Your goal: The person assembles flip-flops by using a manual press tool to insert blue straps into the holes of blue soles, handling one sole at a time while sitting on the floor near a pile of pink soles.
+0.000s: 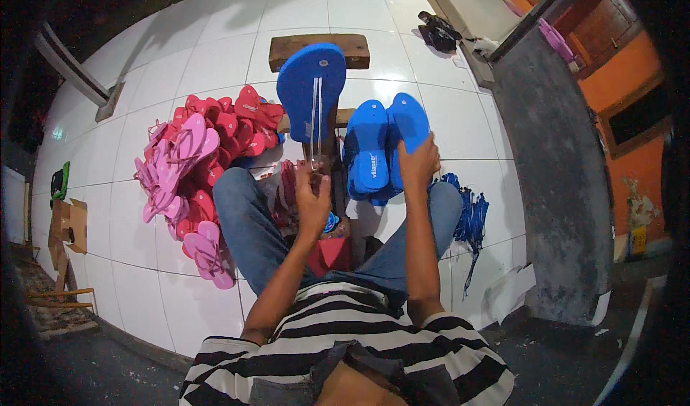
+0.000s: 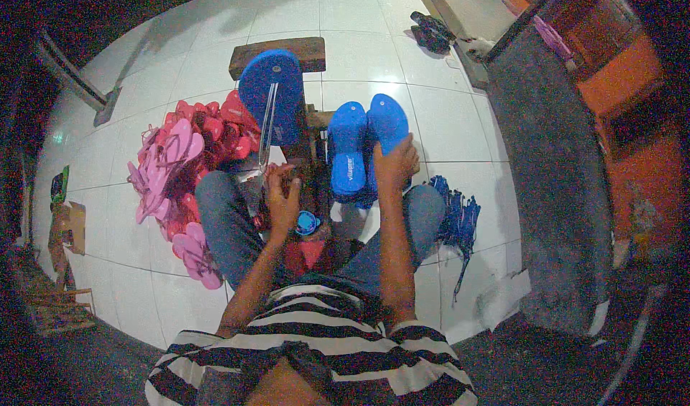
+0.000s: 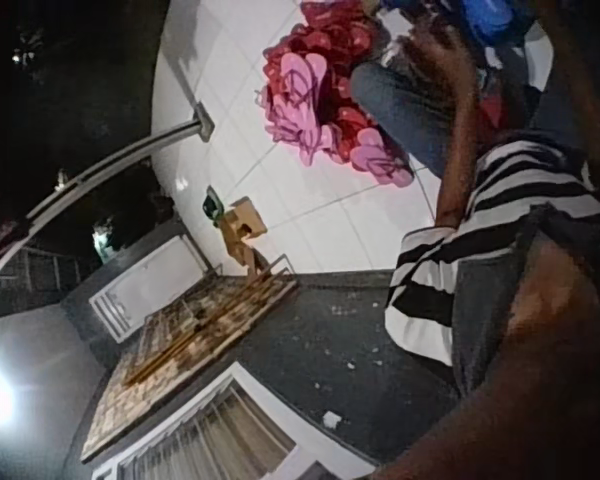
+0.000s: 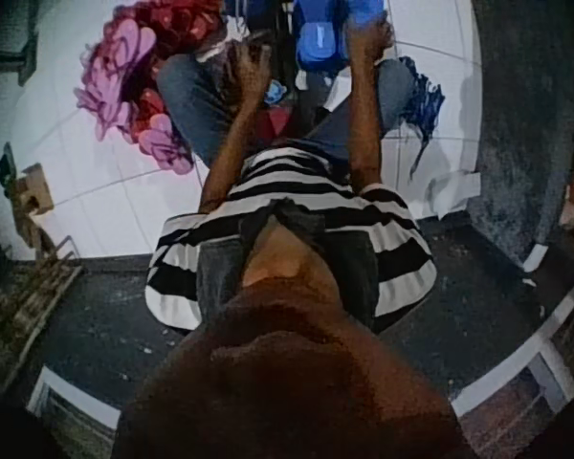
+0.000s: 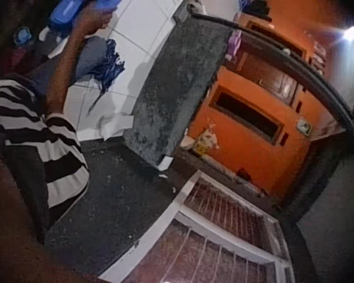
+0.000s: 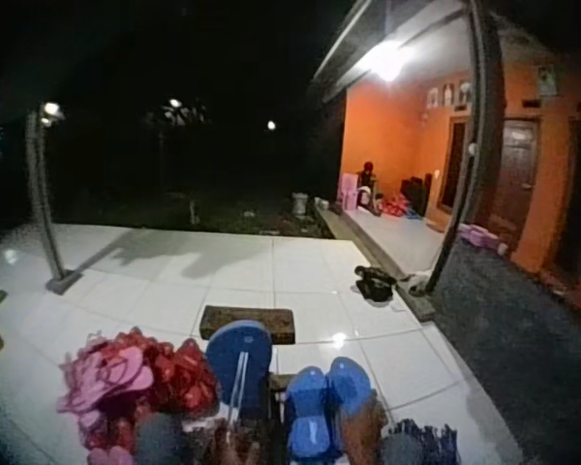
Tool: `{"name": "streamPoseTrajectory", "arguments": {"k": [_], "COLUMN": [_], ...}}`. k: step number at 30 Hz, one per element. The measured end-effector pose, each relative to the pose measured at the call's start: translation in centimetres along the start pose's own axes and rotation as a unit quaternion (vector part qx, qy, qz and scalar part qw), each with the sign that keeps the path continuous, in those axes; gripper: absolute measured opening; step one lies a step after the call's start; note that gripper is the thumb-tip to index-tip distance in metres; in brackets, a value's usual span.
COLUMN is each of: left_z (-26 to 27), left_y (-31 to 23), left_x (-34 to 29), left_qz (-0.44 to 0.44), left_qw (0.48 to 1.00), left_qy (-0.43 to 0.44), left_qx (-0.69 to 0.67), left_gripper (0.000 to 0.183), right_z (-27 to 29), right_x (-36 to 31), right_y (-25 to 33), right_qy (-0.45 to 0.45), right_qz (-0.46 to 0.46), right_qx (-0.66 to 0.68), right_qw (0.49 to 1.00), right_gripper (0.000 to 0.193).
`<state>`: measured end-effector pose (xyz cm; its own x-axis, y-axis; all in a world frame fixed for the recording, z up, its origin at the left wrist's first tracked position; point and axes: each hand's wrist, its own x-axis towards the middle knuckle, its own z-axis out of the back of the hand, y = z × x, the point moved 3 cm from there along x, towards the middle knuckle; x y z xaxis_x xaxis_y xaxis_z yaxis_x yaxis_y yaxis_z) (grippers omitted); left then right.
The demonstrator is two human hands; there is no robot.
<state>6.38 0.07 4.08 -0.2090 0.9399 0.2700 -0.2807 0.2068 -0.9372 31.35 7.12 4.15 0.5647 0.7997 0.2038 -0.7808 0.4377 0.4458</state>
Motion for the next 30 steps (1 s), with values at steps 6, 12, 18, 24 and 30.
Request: {"name": "streamPoseTrajectory", "arguments": {"k": [6,12,18,24,30], "left_z": [1.7,7.5,10.1,10.3,10.5], "left_y": [-8.1,-11.3,-12.5,-13.2,-14.1], "left_x": [0.9,1.2,2.7,4.2,5.2], "left_qz": [-0.002,-0.169,-0.297,-0.332,-0.349], "left_qw": [0.988,0.971,0.944,0.938,0.933], "left_qy": [0.139,0.167,0.140,0.096,0.081], "left_qx": [-0.060,0.036,0.039,-0.028,-0.040], "left_gripper": [0.043,0.040,0.037,0.035,0.031], "right_z": [5.4,6.9,11.7,12.6,13.0], "right_x": [-9.2,-15.3,-12.8,-11.8,-11.4], "right_y": [3.1,5.9,11.3,12.6,13.5], "right_qy": [0.019,0.202,0.061,0.025,0.025], "right_qz": [0.126,0.186,0.448,0.471,0.459], "right_qx": [0.287,0.462,0.441,0.449,0.459], "right_qw": [0.949,0.843,0.776,0.759,0.760], "right_gripper": [0.103,0.083,0.049,0.043,0.043]}}
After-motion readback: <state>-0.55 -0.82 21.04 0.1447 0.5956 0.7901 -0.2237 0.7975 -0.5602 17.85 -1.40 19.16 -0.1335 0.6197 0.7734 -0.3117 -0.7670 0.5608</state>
